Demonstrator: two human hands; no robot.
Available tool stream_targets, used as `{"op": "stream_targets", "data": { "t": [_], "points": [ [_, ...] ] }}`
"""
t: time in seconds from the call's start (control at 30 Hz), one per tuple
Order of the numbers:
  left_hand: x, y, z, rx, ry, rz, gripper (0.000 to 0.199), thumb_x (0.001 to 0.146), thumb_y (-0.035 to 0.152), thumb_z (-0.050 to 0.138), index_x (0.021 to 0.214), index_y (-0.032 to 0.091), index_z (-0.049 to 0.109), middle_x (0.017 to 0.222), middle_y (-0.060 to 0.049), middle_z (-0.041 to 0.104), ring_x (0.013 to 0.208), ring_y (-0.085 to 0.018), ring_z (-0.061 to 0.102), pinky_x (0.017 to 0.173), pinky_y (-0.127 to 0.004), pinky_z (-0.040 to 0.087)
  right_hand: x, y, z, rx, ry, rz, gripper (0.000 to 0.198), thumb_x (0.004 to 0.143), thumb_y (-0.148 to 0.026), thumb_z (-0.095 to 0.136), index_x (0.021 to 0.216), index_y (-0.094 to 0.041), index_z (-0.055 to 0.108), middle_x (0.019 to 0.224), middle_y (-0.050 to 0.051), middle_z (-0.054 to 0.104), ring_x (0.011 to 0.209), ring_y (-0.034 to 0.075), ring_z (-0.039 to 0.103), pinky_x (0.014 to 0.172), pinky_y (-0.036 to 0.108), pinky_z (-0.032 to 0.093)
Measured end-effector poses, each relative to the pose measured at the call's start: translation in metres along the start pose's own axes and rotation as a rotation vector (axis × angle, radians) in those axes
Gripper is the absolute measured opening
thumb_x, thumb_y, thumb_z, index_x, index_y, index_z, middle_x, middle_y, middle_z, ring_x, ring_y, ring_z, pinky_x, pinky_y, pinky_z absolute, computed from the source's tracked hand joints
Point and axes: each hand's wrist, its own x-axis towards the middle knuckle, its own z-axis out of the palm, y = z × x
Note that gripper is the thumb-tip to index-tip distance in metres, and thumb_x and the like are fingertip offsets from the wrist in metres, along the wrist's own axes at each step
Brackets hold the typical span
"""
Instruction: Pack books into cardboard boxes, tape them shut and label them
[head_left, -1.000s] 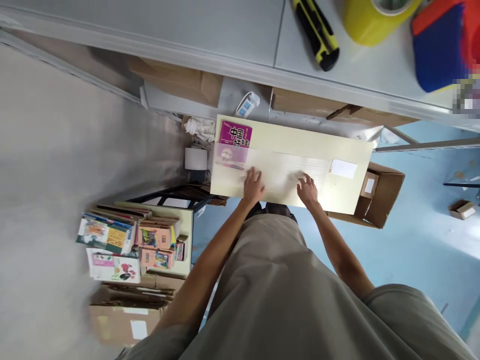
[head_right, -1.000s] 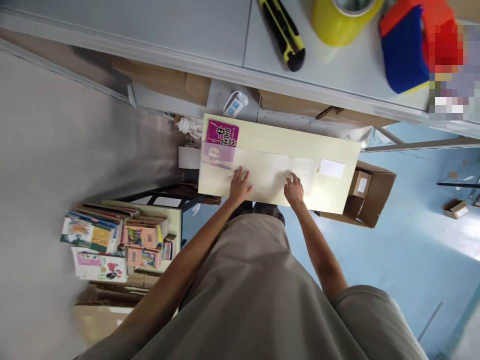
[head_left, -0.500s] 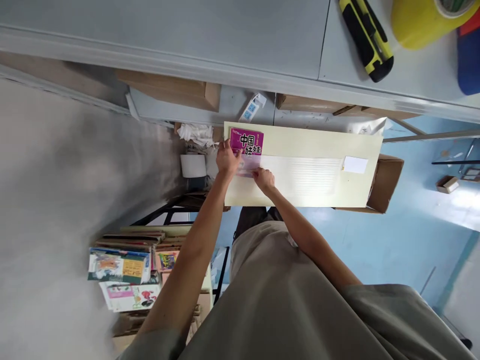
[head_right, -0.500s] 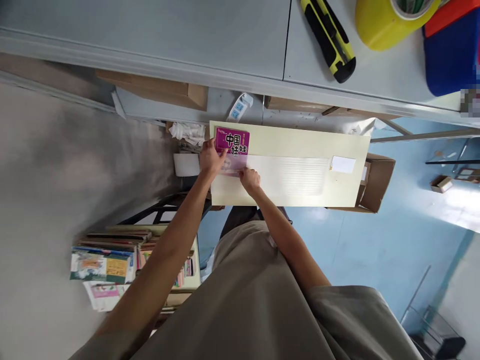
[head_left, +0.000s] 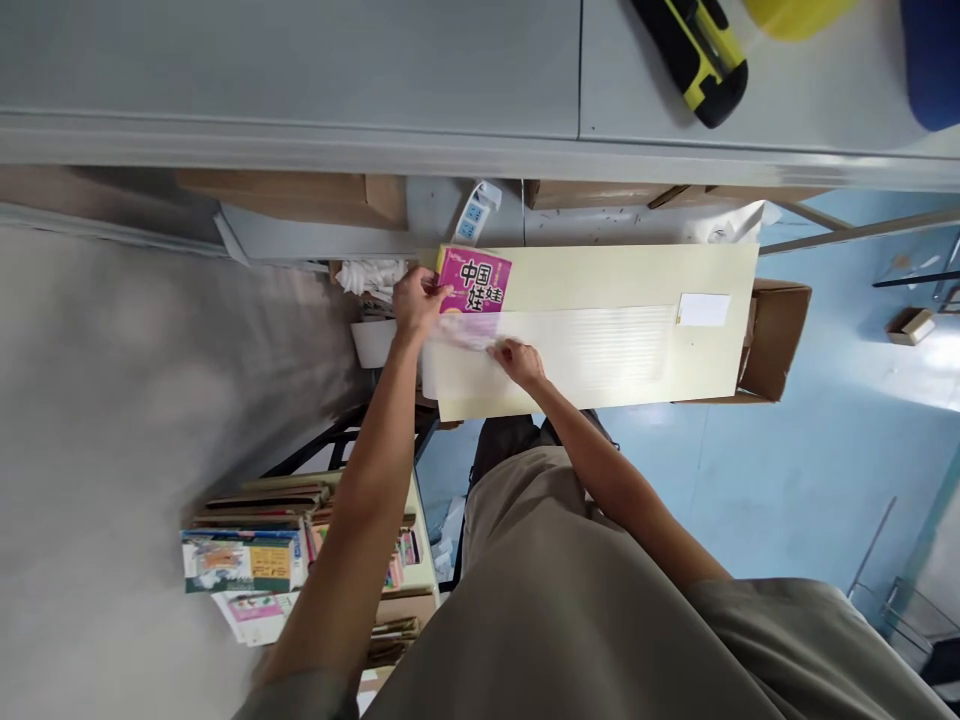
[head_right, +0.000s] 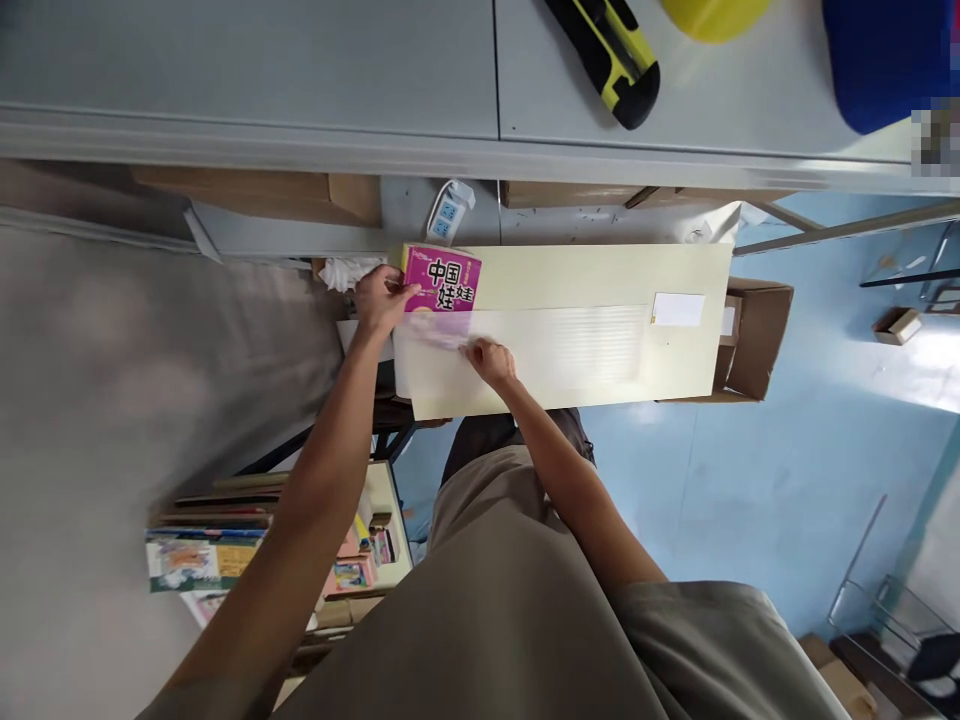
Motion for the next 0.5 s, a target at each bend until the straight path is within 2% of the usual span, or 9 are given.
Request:
{"op": "stream_targets", "data": {
  "t": [0.07, 0.17, 0.23, 0.3, 0.4, 0.5],
  "points": [
    [-0.018, 0.02, 0.0, 0.002, 0.087, 0.132, 0.026, 0.088, 0.018, 0.094, 0.093, 0.025, 0.07, 0.095, -0.003, 0.077, 0.101, -0.028, 0.077, 0.107, -0.039, 0.062, 0.001, 0.006, 0.0, 0.024, 0.007, -0.038, 0.037, 0.125, -0.055, 0.058, 0.108, -0.026, 0.074, 0.116, 0.009, 0.089, 0.11, 0.029, 0.083, 0.091, 0.031, 0.054],
    [-0.06, 0.062, 0.0, 0.099, 0.114, 0.372, 0.019, 0.099, 0.031, 0.09, 0.101, 0.025, 0.072, 0.111, -0.006, 0.079, 0.114, -0.031, 0.078, 0.115, -0.043, 0.063, 0.007, 0.012, 0.0, 0.105, -0.015, -0.09, 0.025, 0.123, -0.042, 0.06, 0.111, -0.025, 0.073, 0.121, 0.01, 0.089, 0.113, 0.027, 0.082, 0.097, 0.032, 0.056],
    [-0.096, 0.095, 0.002, 0.173, 0.115, 0.497, 0.016, 0.106, 0.037, 0.084, 0.109, 0.025, 0.074, 0.12, -0.008, 0.079, 0.124, -0.032, 0.078, 0.117, -0.046, 0.063, 0.011, 0.021, -0.003, 0.249, -0.067, -0.12, 0.016, 0.12, -0.035, 0.062, 0.111, -0.025, 0.072, 0.123, 0.01, 0.089, 0.114, 0.025, 0.082, 0.102, 0.032, 0.057],
    [-0.133, 0.127, 0.006, 0.196, 0.125, 0.581, 0.016, 0.111, 0.041, 0.079, 0.116, 0.026, 0.076, 0.125, -0.008, 0.079, 0.127, -0.031, 0.078, 0.117, -0.045, 0.064, 0.013, 0.04, -0.013, 0.489, -0.128, -0.121, 0.014, 0.117, -0.034, 0.065, 0.109, -0.025, 0.072, 0.126, 0.011, 0.089, 0.116, 0.022, 0.082, 0.106, 0.033, 0.059],
    [-0.177, 0.159, 0.022, 0.114, 0.178, 0.619, 0.022, 0.112, 0.047, 0.078, 0.119, 0.027, 0.078, 0.123, -0.007, 0.08, 0.119, -0.027, 0.079, 0.108, -0.041, 0.067, 0.004, 0.095, -0.045, 0.779, -0.159, -0.096, 0.03, 0.117, -0.054, 0.066, 0.114, -0.025, 0.073, 0.135, 0.013, 0.088, 0.123, 0.023, 0.083, 0.111, 0.037, 0.063],
    [-0.194, 0.157, 0.064, -0.091, 0.103, 0.444, 0.034, 0.108, 0.056, 0.084, 0.123, 0.026, 0.077, 0.119, -0.006, 0.081, 0.107, -0.024, 0.08, 0.097, -0.036, 0.069, -0.022, 0.17, -0.093, 0.896, -0.139, -0.111, 0.068, 0.112, -0.089, 0.056, 0.127, -0.027, 0.077, 0.139, 0.015, 0.088, 0.13, 0.029, 0.083, 0.115, 0.047, 0.066]
  ]
}}
